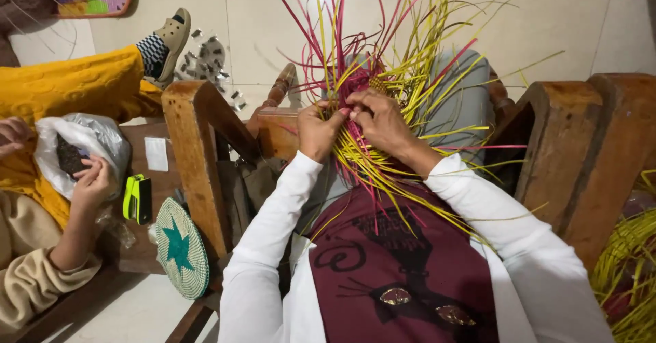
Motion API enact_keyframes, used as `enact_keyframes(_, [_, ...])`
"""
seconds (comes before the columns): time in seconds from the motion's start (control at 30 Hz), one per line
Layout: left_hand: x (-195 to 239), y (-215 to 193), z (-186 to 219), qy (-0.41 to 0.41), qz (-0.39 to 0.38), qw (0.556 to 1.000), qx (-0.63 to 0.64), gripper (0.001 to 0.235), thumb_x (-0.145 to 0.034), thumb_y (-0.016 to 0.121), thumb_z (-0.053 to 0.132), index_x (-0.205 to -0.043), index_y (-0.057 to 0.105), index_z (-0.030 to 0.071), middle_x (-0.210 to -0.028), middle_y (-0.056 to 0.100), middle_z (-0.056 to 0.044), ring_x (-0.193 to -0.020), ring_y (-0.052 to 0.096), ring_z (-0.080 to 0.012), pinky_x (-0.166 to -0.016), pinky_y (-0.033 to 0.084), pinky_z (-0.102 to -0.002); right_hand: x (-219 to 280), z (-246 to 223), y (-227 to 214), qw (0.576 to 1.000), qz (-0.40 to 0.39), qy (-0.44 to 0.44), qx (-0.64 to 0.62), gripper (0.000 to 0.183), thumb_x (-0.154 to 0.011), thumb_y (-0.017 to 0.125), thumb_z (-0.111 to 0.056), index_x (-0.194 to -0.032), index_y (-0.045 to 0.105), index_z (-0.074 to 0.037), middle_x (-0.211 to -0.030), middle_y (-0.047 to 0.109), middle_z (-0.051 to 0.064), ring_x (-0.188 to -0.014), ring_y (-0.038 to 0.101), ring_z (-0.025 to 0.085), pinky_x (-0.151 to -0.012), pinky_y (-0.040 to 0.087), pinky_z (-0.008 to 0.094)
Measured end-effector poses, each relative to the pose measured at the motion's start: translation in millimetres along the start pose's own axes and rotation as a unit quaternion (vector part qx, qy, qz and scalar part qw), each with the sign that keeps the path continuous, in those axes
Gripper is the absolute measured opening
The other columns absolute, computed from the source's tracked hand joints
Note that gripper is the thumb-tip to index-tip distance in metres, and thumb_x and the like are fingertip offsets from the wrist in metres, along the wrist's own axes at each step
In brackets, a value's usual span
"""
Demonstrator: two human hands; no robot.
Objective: Weaving a basket by interlacing colorful flexible strands and using wooden blocks to compress the weave.
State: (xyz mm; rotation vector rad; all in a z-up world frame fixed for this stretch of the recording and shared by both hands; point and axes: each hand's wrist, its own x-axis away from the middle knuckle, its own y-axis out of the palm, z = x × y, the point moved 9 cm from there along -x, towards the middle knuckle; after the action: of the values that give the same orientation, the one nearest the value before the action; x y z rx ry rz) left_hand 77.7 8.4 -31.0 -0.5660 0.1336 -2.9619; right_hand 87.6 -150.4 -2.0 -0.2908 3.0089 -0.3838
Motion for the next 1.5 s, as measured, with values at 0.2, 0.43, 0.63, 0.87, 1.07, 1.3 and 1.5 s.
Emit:
enact_keyframes(0.2, [0.2, 3.1, -3.7, 0.136, -0.017, 0.987, -0.08, 0.005, -0.07, 0.068, -0.001, -0.068, 0.068, 0.004, -0.055, 0.058, -0.006, -0.057, 0.051, -0.0123, -0.049, 0.042, -0.028, -2.3, -2.1, 2.5, 0.999, -0.021, 0.027, 0.0, 0.009, -0.08, 0.067, -0.002, -0.088, 0.07, -0.003, -0.078, 0.062, 0.013, -0.081, 0.064, 0.036, -0.075, 0.049, 0.046])
enact_keyframes(0.43, [-37.8, 10.3, -10.1, 0.026, -0.134, 0.911, -0.388, 0.026, -0.078, 0.068, 0.045, -0.098, 0.074, 0.03, -0.088, 0.073, 0.001, -0.093, 0.069, -0.0253, -0.079, 0.055, -0.039, -2.2, -18.6, 9.2, 0.999, -0.013, 0.013, -0.03, 0.005, -0.079, 0.07, -0.002, -0.083, 0.07, 0.001, -0.084, 0.065, 0.018, -0.087, 0.064, 0.04, -0.081, 0.048, 0.047])
enact_keyframes(0.63, [-28.6, 8.7, 14.5, -0.066, -0.182, 0.966, -0.169, 0.022, -0.068, 0.078, 0.032, -0.07, 0.073, 0.011, -0.068, 0.071, -0.009, -0.068, 0.069, -0.0201, -0.065, 0.054, -0.029, 28.5, -121.1, 72.0, 0.976, -0.074, -0.204, 0.029, 0.016, -0.089, 0.056, -0.011, -0.076, 0.065, -0.016, -0.075, 0.056, 0.003, -0.073, 0.057, 0.025, -0.071, 0.046, 0.034])
enact_keyframes(0.87, [-45.5, -3.5, -30.0, -0.032, -0.145, 0.933, -0.328, 0.025, -0.066, 0.074, 0.032, -0.08, 0.075, 0.012, -0.071, 0.07, -0.012, -0.08, 0.07, -0.0322, -0.066, 0.053, -0.042, 38.4, -103.7, 74.4, 0.972, -0.166, -0.156, -0.049, 0.015, -0.083, 0.069, -0.011, -0.097, 0.068, -0.009, -0.082, 0.063, 0.015, -0.081, 0.063, 0.036, -0.074, 0.051, 0.045])
enact_keyframes(1.07, [-25.9, -6.4, -9.6, -0.081, -0.189, 0.969, -0.135, 0.016, -0.077, 0.07, 0.018, -0.076, 0.071, 0.002, -0.063, 0.065, -0.012, -0.061, 0.066, -0.0222, -0.055, 0.054, -0.036, 15.2, -14.1, 7.1, 0.998, 0.005, 0.009, 0.059, 0.022, -0.075, 0.074, -0.001, -0.095, 0.068, -0.008, -0.075, 0.061, 0.007, -0.064, 0.061, 0.024, -0.056, 0.049, 0.035])
enact_keyframes(1.3, [-21.3, -10.1, -4.8, -0.081, -0.188, 0.979, -0.022, 0.015, -0.081, 0.07, 0.012, -0.073, 0.066, 0.0, -0.061, 0.062, -0.01, -0.057, 0.062, -0.0199, -0.049, 0.054, -0.033, 7.6, -54.2, 23.6, 0.986, -0.016, -0.121, 0.111, 0.011, -0.087, 0.068, -0.009, -0.098, 0.07, -0.01, -0.094, 0.059, 0.011, -0.089, 0.061, 0.034, -0.076, 0.051, 0.044])
enact_keyframes(1.5, [0.8, 12.0, 19.4, 0.173, -0.162, 0.883, -0.405, 0.012, -0.08, 0.065, 0.016, -0.087, 0.068, 0.006, -0.075, 0.066, -0.02, -0.08, 0.066, -0.0414, -0.072, 0.052, -0.05, -26.4, -86.0, 7.5, 0.994, -0.005, -0.095, 0.061, 0.024, -0.092, 0.059, -0.024, -0.098, 0.071, -0.003, -0.072, 0.057, 0.006, -0.064, 0.052, 0.019, -0.075, 0.044, 0.034])
